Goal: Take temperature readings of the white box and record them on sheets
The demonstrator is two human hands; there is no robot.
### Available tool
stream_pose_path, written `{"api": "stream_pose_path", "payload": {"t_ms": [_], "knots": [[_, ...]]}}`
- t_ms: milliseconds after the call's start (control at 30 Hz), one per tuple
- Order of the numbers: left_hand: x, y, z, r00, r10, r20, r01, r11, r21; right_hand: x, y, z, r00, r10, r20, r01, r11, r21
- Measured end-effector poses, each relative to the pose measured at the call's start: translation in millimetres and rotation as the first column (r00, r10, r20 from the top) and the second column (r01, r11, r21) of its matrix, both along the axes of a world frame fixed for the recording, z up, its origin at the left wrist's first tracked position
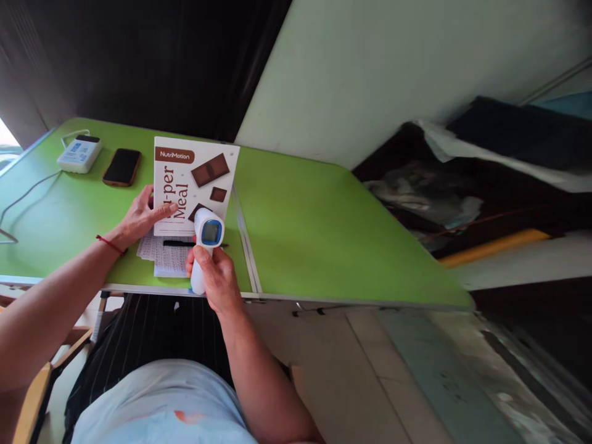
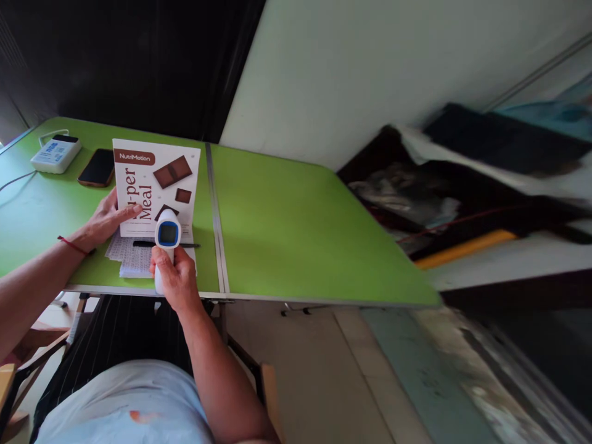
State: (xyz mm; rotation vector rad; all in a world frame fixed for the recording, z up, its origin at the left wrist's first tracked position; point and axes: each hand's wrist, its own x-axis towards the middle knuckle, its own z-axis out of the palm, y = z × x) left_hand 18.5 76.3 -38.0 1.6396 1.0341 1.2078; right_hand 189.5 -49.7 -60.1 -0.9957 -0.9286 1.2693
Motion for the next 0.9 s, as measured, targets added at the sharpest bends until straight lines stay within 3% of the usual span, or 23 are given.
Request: {"api": "stream_pose_path", "payload": {"t_ms": [200,633,800,900], "knots": [[-2,4,-4.0,0.999,-0.022,0.045,0.023,1.000,-0.005,1,0,-1,1.000,0.011,0.025,-0.011,1.000,0.009],[2,-1,5.6,0.997,-0.054,0.046,0.056,0.998,-0.032,3,-1,-1,0.999,0.020,0.044,-0.021,1.000,0.022],[1,2,0.5,0.997,-0.041,0.069,0.045,0.998,-0.048,5,-2,4,0.998,0.038,0.040,-0.038,0.999,0.009],[-1,7,-5.1,0.990,-0.023,0.142,0.030,0.998,-0.050,20,-1,11,0.992,0.028,0.124,-0.033,0.999,0.039]]}}
